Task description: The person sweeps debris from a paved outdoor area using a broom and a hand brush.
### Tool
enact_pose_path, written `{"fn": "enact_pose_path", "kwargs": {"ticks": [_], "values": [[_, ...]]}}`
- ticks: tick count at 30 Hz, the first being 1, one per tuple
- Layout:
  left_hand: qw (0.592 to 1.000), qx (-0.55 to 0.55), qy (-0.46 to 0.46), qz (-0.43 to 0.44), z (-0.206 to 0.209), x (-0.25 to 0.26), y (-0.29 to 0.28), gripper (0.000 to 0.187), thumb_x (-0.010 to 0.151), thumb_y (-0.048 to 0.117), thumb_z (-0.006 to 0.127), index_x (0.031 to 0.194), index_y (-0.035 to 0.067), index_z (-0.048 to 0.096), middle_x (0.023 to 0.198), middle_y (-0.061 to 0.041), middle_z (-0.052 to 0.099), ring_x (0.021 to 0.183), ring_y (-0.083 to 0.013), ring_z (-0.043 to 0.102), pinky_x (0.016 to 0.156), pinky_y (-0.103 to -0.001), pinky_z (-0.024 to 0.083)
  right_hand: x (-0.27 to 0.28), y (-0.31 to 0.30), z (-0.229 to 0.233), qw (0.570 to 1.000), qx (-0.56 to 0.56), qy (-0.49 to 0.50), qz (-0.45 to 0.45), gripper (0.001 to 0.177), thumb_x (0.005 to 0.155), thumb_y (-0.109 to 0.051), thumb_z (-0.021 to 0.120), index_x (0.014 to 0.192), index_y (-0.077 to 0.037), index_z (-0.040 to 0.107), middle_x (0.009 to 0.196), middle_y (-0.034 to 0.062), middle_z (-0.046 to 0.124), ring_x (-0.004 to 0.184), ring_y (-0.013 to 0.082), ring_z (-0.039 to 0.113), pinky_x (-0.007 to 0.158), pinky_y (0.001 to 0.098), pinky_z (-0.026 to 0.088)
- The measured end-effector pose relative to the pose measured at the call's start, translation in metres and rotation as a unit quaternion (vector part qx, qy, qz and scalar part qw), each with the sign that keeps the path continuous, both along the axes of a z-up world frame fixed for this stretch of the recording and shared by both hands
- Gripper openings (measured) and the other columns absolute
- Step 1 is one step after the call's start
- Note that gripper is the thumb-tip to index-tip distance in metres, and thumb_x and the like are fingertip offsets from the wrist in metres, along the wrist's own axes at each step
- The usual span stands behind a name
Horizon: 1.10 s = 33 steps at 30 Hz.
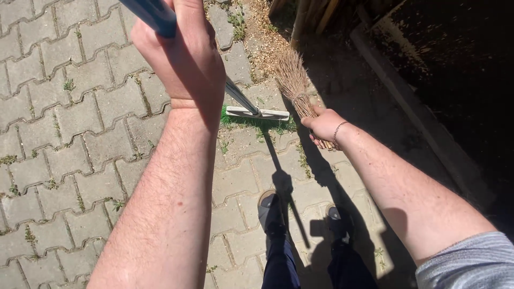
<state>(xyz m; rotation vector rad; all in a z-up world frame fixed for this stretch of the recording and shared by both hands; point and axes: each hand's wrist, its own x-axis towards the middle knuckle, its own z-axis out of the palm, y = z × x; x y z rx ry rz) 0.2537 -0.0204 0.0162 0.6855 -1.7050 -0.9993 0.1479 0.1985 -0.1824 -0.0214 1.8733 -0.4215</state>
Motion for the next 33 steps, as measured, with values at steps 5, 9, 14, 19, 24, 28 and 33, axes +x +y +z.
{"fn": "enact_pose_path", "kwargs": {"ticks": [5, 9, 14, 19, 24, 28, 33], "values": [[0.998, 0.051, -0.020, 0.023, 0.008, 0.015, -0.001, 0.045, 0.104, 0.026, 0.051, 0.064, 0.013, 0.035, 0.054, 0.001, 0.037, 0.050, -0.0105, 0.038, 0.049, -0.029, 0.032, -0.021, 0.064, 0.051, 0.995, -0.008, 0.017, -0.100, 0.073, 0.097, -0.023, 0.058, 0.165, -0.030, 0.032, 0.066, 0.0144, 0.050, 0.045, 0.0214, 0.043, 0.040, 0.0363, 0.039], [0.999, 0.022, -0.026, 0.030, 0.008, 0.020, -0.004, 0.043, 0.104, 0.022, 0.051, 0.067, 0.014, 0.032, 0.055, 0.001, 0.036, 0.052, -0.0104, 0.037, 0.052, -0.031, 0.033, -0.009, 0.048, -0.015, 0.984, 0.067, 0.056, -0.154, 0.017, 0.099, -0.018, 0.060, 0.115, -0.012, 0.063, 0.075, 0.0149, 0.057, 0.053, 0.0215, 0.054, 0.040, 0.0349, 0.046], [1.000, 0.004, -0.009, 0.011, 0.008, 0.015, 0.000, 0.046, 0.104, 0.015, 0.054, 0.070, 0.013, 0.024, 0.062, 0.002, 0.027, 0.059, -0.0111, 0.029, 0.057, -0.034, 0.028, 0.055, -0.009, 0.026, 0.993, -0.087, -0.073, -0.026, 0.073, 0.096, -0.028, 0.064, 0.163, -0.028, 0.035, 0.099, 0.0084, 0.070, 0.054, 0.0151, 0.057, 0.041, 0.0297, 0.050], [0.998, 0.050, -0.006, 0.028, 0.008, 0.022, -0.002, 0.043, 0.104, 0.023, 0.051, 0.066, 0.015, 0.031, 0.057, 0.002, 0.034, 0.054, -0.0094, 0.034, 0.053, -0.031, 0.030, 0.046, 0.101, 0.019, 0.984, -0.018, 0.075, -0.163, 0.049, 0.096, -0.025, 0.060, 0.143, -0.024, 0.051, 0.090, 0.0077, 0.063, 0.046, 0.0179, 0.044, 0.039, 0.0339, 0.045], [1.000, 0.018, -0.003, 0.024, 0.002, 0.024, 0.002, 0.046, 0.102, 0.016, 0.056, 0.070, 0.015, 0.022, 0.064, 0.003, 0.025, 0.062, -0.0107, 0.026, 0.059, -0.034, 0.027, 0.091, 0.062, -0.031, 0.978, 0.094, 0.100, -0.160, 0.079, 0.094, -0.029, 0.057, 0.166, -0.026, 0.022, 0.161, 0.0117, 0.042, 0.134, 0.0321, 0.055, 0.112, 0.0329, 0.041], [0.996, 0.088, 0.033, -0.011, 0.028, 0.038, 0.002, 0.047, 0.100, 0.018, 0.063, 0.069, 0.016, 0.027, 0.058, 0.003, 0.030, 0.052, -0.0094, 0.032, 0.051, -0.030, 0.031, 0.092, 0.079, 0.015, 0.961, 0.001, -0.003, -0.276, 0.071, 0.098, -0.024, 0.054, 0.164, -0.025, 0.026, 0.112, 0.0098, 0.042, 0.050, 0.0164, 0.052, 0.043, 0.0312, 0.047], [0.990, 0.128, 0.006, 0.055, 0.068, 0.086, -0.020, 0.044, 0.100, 0.024, 0.063, 0.071, 0.015, 0.033, 0.053, -0.003, 0.034, 0.040, -0.0128, 0.035, 0.037, -0.029, 0.036, 0.081, 0.187, 0.003, 0.938, 0.022, 0.060, -0.342, 0.024, 0.101, -0.021, 0.056, 0.125, -0.020, 0.059, 0.068, 0.0088, 0.047, 0.046, 0.0161, 0.043, 0.035, 0.0314, 0.034]]}}
